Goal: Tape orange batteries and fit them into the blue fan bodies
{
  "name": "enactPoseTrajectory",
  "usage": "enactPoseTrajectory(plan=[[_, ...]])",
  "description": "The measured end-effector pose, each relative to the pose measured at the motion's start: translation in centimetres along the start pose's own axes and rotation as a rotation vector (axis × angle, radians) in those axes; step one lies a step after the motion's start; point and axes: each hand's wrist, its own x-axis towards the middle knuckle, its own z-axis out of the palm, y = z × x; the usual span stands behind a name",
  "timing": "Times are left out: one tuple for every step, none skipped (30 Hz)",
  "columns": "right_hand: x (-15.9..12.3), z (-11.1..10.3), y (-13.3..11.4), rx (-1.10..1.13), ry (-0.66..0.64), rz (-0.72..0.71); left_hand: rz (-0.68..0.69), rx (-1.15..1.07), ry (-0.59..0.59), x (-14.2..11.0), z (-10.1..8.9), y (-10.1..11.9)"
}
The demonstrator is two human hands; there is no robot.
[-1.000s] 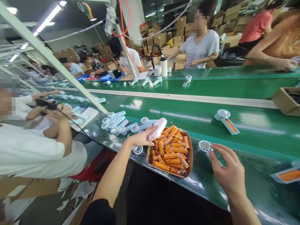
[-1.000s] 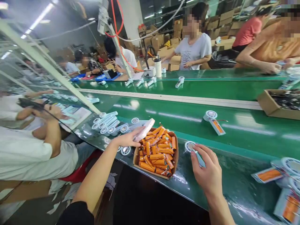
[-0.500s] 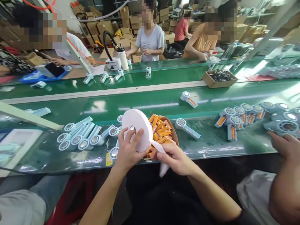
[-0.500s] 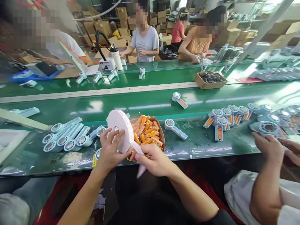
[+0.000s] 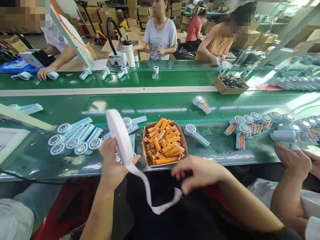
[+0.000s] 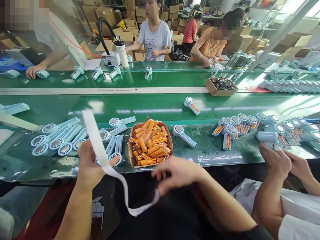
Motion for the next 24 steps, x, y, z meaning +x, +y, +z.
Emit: enactPoseTrajectory(plan=[[1.9, -0.4, 0.8, -0.127, 0.183, 0.091, 0.006, 0.022, 0.068, -0.3, -0.4, 0.6], [4.0, -0.7, 1.5, -0.28, 0.338, 0.162, 0.015, 0.042, 0.119, -0.5, -0.6, 1.2], [5.9, -0.8, 2.1, -0.418, 0.441, 0.213, 0.026, 0.063, 0.152, -0.9, -0.7, 1.7], [7.5, -0.7, 2.6, -0.529, 0.501, 0.247, 0.039, 0.085, 0.158, -1.3, -0.6, 2.1], [8.7, -0.6, 3.1, -0.589, 0.514, 0.261, 0.052, 0.103, 0.146, -1.7, -0.4, 2.4], [9.5, -0.4, 3.5, -0.594, 0.516, 0.266, 0.062, 0.116, 0.126, -2.2, -0.1, 2.6], [9.8, -0.3, 3.9, -0.541, 0.532, 0.26, 0.069, 0.127, 0.105, -2.7, 0.3, 2.6], [9.8, -0.3, 4.3, -0.437, 0.564, 0.235, 0.077, 0.139, 0.085, -3.2, 0.6, 2.6], [9.4, -0.3, 4.6, -0.29, 0.613, 0.191, 0.088, 0.156, 0.062, -3.6, 1.0, 2.4], [8.9, -0.5, 4.7, -0.109, 0.672, 0.131, 0.108, 0.174, 0.038, -4.0, 1.4, 2.3], [8.4, -0.7, 4.8, 0.095, 0.735, 0.064, 0.132, 0.193, 0.019, -4.2, 1.7, 2.2], [7.8, -0.9, 4.7, 0.309, 0.792, -0.001, 0.156, 0.214, 0.003, -4.4, 1.9, 2.1], [7.3, -1.0, 4.5, 0.514, 0.833, -0.054, 0.182, 0.234, -0.007, -4.4, 2.1, 2.1], [6.8, -1.1, 4.1, 0.693, 0.853, -0.085, 0.207, 0.255, -0.013, -4.4, 2.2, 2.2], [6.4, -1.2, 3.6, 0.829, 0.849, -0.099, 0.227, 0.276, -0.017, -4.3, 2.3, 2.2], [6.1, -1.2, 3.0, 0.911, 0.824, -0.102, 0.248, 0.298, -0.018, -4.1, 2.4, 2.3], [5.8, -1.2, 2.3, 0.933, 0.788, -0.099, 0.267, 0.321, -0.022, -3.9, 2.4, 2.4], [5.5, -1.3, 1.7, 0.899, 0.749, -0.092, 0.289, 0.341, -0.03, -3.8, 2.4, 2.5], [5.1, -1.4, 1.2, 0.819, 0.711, -0.085, 0.308, 0.357, -0.043, -3.6, 2.4, 2.5], [4.6, -1.6, 0.6, 0.705, 0.674, -0.078, 0.323, 0.368, -0.058, -3.6, 2.4, 2.5], [4.2, -2.0, 0.2, 0.571, 0.643, -0.071, 0.335, 0.374, -0.072, -3.5, 2.4, 2.4], [3.7, -2.4, -0.2, 0.433, 0.623, -0.06, 0.343, 0.376, -0.084, -3.5, 2.3, 2.4], [3.3, -2.9, -0.4, 0.308, 0.614, -0.041, 0.349, 0.378, -0.093, -3.5, 2.2, 2.3], [2.9, -3.4, -0.6, 0.209, 0.609, -0.013, 0.353, 0.38, -0.098, -3.5, 2.2, 2.3]])
